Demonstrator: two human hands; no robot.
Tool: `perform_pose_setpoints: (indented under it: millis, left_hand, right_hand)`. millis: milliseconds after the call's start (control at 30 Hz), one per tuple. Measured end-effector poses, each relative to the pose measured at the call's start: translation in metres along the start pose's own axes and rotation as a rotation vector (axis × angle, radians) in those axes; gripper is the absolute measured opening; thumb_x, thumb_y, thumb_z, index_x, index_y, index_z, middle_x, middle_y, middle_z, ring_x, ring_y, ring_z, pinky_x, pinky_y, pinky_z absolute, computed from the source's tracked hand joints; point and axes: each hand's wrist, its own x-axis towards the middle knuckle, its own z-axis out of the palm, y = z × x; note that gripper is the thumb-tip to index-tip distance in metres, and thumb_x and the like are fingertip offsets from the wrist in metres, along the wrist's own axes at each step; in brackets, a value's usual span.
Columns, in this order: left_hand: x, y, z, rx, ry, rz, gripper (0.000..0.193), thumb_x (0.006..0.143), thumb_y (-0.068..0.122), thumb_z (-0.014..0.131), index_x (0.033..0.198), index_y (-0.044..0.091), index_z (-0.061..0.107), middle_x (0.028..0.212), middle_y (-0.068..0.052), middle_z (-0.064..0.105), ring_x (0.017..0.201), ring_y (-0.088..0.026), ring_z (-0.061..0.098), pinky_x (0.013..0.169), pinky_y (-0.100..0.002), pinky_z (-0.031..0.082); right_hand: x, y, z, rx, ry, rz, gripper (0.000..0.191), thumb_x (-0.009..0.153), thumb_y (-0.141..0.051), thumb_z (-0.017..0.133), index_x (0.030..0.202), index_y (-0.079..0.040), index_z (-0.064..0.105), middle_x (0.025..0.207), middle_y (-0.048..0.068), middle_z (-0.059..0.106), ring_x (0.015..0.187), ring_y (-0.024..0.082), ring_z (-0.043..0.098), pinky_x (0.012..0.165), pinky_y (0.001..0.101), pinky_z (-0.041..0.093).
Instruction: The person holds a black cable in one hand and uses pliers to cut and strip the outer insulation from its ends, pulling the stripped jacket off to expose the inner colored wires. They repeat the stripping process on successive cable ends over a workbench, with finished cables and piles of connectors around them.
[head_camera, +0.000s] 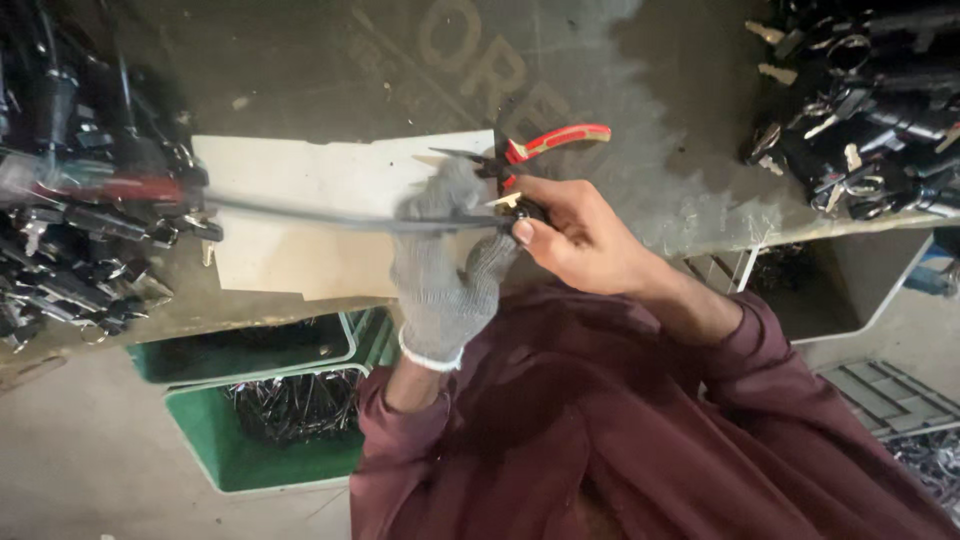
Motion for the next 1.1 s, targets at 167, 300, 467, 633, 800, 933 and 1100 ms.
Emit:
perform_pose_setpoints:
  millis: [167,300,467,633,800,933,1100]
  left_hand:
    - [0.005,-0.011,0.004,-0.306,-0.155,0.044,0.040,0.101,0.018,0.059,0.138,0.006,0.064,0.147,-0.012,0.063,0.139,-0.032,0.057,0.125,-0.044,0.038]
    - [0.006,-0.014,0.001,-0.319,-0.177,0.037,0.039,0.099,0.016,0.063,0.136,0.004,0.065,0.144,-0.012,0.065,0.142,-0.033,0.058,0.126,-0.044,0.036]
    - [0.005,-0.019,-0.011,-0.536,-0.295,0.122,0.037,0.079,0.021,0.081,0.112,0.005,0.077,0.125,-0.007,0.072,0.132,-0.033,0.056,0.118,-0.043,0.041]
    - [-0.003,-0.018,0.001,-0.684,-0.151,0.019,0.010,0.090,0.013,0.075,0.100,0.011,0.076,0.108,0.001,0.075,0.119,-0.021,0.062,0.110,-0.037,0.044]
    - [-0.005,-0.007,0.023,-0.951,0.044,-0.396,0.026,0.102,0.012,0.057,0.127,0.004,0.062,0.126,-0.008,0.067,0.119,-0.017,0.058,0.101,-0.029,0.047]
    - [0.001,-0.008,0.018,-1.361,0.184,-0.668,0.038,0.092,0.014,0.043,0.127,0.005,0.056,0.118,-0.004,0.067,0.115,-0.013,0.063,0.101,-0.026,0.054]
    - [-0.004,-0.027,-0.010,-0.873,0.200,-0.476,0.019,0.104,0.014,0.048,0.112,-0.001,0.056,0.085,-0.010,0.056,0.067,-0.010,0.050,0.060,-0.023,0.041]
  right_hand:
    - [0.000,0.013,0.003,-0.043,-0.029,-0.188,0.040,0.102,-0.023,0.053,0.129,0.004,0.061,0.088,-0.005,0.055,0.076,0.003,0.044,0.063,0.0243,0.039]
    - [0.006,0.032,-0.009,-0.220,-0.082,-0.144,0.033,0.106,-0.025,0.055,0.111,0.007,0.059,0.086,0.003,0.051,0.080,0.007,0.042,0.066,0.0286,0.041]
    - [0.004,0.056,-0.021,0.171,-0.638,-0.122,0.047,0.100,-0.030,0.057,0.133,0.003,0.057,0.107,0.004,0.067,0.092,0.009,0.064,0.081,0.0276,0.057]
    - [-0.005,0.075,0.004,0.406,-0.269,-0.129,0.061,0.098,-0.029,0.073,0.143,0.003,0.049,0.131,0.003,0.059,0.120,0.011,0.053,0.103,0.0311,0.045]
    - [0.013,0.056,0.036,0.172,0.260,-0.323,0.053,0.107,-0.036,0.068,0.142,-0.001,0.048,0.129,0.004,0.056,0.120,0.015,0.050,0.113,0.0338,0.042]
    - [0.019,0.014,0.025,-0.562,0.275,-0.505,0.075,0.090,-0.057,0.076,0.132,-0.001,0.048,0.131,0.016,0.050,0.125,0.033,0.044,0.111,0.0465,0.037]
    - [0.016,-0.003,-0.010,-1.378,0.444,-0.600,0.083,0.083,-0.065,0.081,0.132,-0.002,0.058,0.131,0.019,0.052,0.126,0.040,0.046,0.105,0.0545,0.032]
